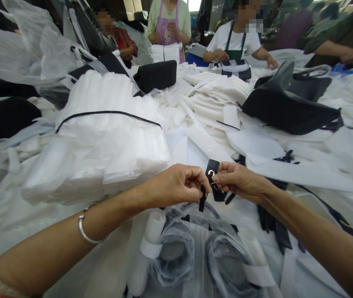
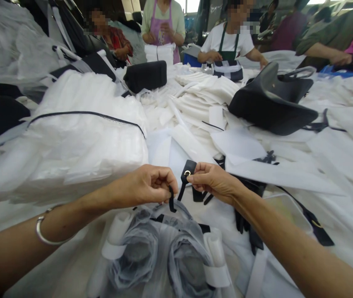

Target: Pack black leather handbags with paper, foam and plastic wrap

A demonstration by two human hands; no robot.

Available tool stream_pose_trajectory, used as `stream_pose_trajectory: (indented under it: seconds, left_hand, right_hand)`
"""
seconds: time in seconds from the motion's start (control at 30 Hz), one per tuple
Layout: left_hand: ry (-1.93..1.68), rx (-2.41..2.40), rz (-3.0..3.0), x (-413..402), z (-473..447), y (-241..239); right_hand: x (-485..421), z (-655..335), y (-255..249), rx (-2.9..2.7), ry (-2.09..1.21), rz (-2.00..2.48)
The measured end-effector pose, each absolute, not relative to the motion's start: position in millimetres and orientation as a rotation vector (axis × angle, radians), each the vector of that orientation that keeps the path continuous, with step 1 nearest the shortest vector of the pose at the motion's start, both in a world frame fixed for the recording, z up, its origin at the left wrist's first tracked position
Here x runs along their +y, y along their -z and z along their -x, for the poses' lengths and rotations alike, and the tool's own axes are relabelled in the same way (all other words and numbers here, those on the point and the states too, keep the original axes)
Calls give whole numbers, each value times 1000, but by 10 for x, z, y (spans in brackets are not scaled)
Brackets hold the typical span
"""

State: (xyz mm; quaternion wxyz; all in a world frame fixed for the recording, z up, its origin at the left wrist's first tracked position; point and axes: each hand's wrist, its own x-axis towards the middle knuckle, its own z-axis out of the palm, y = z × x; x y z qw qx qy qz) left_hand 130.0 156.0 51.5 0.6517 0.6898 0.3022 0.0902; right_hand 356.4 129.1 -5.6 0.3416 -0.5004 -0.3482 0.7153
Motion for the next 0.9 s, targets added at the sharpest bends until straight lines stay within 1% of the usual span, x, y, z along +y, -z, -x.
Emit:
stream_pose_trajectory:
  seconds: [0.1, 0.27, 0.37, 0.57, 0.77, 0.9]
  left_hand:
    - [-215, 727, -1507, 1578, -1311, -472]
    - [-218, 705, -1390, 1573, -1329, -383]
    - [-235, 727, -1356, 1579, -1335, -345]
    - [-311, 836, -1470, 1570, -1323, -319]
    - [-402, 869, -1630, 1520, -1321, -291]
    - [-395, 865, -1648, 1571, -1332, -261]
  right_hand:
    - [1275, -3453, 106, -843, -1834, 1270]
    - [1215, -3362, 156, -719, -1949, 1127]
    - [1196, -3356, 156, -649, -1962, 1094]
    - [1176, -3361, 156, -705, -1971, 1108]
    - [1138, -3373, 181, -765, -2131, 1132]
    - [1149, -3360, 157, -916, -1999, 1201]
